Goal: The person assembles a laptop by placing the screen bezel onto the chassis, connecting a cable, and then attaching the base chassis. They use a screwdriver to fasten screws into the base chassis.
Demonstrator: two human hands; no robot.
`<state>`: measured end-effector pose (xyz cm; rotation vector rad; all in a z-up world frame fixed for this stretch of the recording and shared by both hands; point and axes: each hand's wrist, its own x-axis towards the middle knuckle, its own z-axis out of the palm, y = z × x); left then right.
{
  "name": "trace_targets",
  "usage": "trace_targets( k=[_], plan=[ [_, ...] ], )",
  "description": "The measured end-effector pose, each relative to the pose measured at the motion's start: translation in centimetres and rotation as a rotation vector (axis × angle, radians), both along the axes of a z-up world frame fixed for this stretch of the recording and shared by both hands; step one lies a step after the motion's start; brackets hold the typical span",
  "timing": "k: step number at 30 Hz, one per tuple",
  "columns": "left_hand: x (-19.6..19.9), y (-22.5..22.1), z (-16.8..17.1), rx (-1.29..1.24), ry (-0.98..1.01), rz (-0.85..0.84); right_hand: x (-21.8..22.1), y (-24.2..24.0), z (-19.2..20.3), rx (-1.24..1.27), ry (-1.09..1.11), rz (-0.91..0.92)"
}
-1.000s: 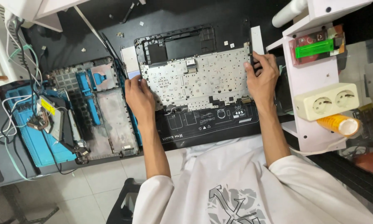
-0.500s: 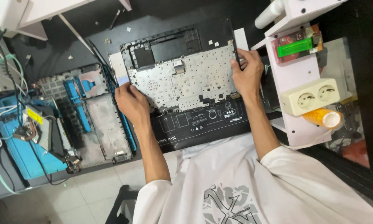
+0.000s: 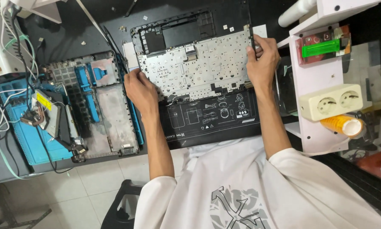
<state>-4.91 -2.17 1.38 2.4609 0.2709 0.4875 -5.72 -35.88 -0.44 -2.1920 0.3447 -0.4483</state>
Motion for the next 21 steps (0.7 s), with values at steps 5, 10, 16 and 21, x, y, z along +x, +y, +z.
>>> trace_targets(
  k=[5, 10, 16, 21],
  plan=[
    [-1.8, -0.1, 3.1, -0.098, 0.111, -0.045, -3.6, -0.4, 2.0, 0.061, 0.032, 0.099],
    [-5.4, 1.3, 5.7, -0.012, 0.116, -0.317, -8.3, 0.1, 3.6, 0.091, 0.061, 0.165],
    [-7.5, 3.3, 6.6, -0.096, 0.373, -0.532, -10.5, -0.3, 1.7, 0.101, -0.026, 0.273],
    [-7.3, 3.5, 7.2, -0.196, 0.439, -0.561, -10.2, -0.4, 1.9, 0.074, -0.025, 0.25]
  ],
)
